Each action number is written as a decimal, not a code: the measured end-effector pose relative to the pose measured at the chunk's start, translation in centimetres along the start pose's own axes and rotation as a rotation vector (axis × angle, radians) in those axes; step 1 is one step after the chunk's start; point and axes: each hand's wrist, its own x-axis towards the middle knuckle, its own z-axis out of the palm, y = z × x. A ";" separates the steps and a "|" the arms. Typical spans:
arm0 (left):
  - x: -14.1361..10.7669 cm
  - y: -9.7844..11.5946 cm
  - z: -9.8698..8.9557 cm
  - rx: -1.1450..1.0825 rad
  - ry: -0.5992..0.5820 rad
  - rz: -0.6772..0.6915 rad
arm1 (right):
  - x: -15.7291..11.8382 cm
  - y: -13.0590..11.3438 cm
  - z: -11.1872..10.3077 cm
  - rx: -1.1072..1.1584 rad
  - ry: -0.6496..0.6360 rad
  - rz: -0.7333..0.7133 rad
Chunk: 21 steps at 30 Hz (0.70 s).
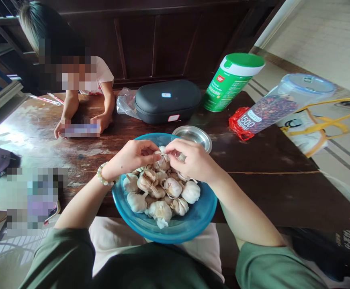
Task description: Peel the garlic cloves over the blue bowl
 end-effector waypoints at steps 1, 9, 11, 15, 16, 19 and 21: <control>0.0 -0.1 0.0 0.032 0.008 0.014 | 0.0 0.0 0.0 -0.013 -0.023 -0.017; -0.1 -0.1 0.1 0.168 -0.001 0.057 | -0.1 -0.1 0.2 -0.103 -0.074 -0.057; -0.1 -0.2 0.2 0.177 -0.017 0.056 | -0.1 -0.1 0.2 -0.126 -0.072 -0.049; 0.1 0.3 0.1 0.274 0.054 0.107 | -0.1 0.0 0.2 -0.151 -0.049 -0.015; 0.1 0.6 -0.1 0.310 0.086 0.120 | -0.1 0.1 0.2 -0.145 -0.054 -0.006; -1.6 1.4 -1.7 0.468 0.208 0.132 | -0.1 0.2 0.2 -0.107 -0.104 0.019; -4.9 1.1 -3.1 0.560 0.352 0.070 | -0.1 0.3 0.2 -0.082 -0.124 0.026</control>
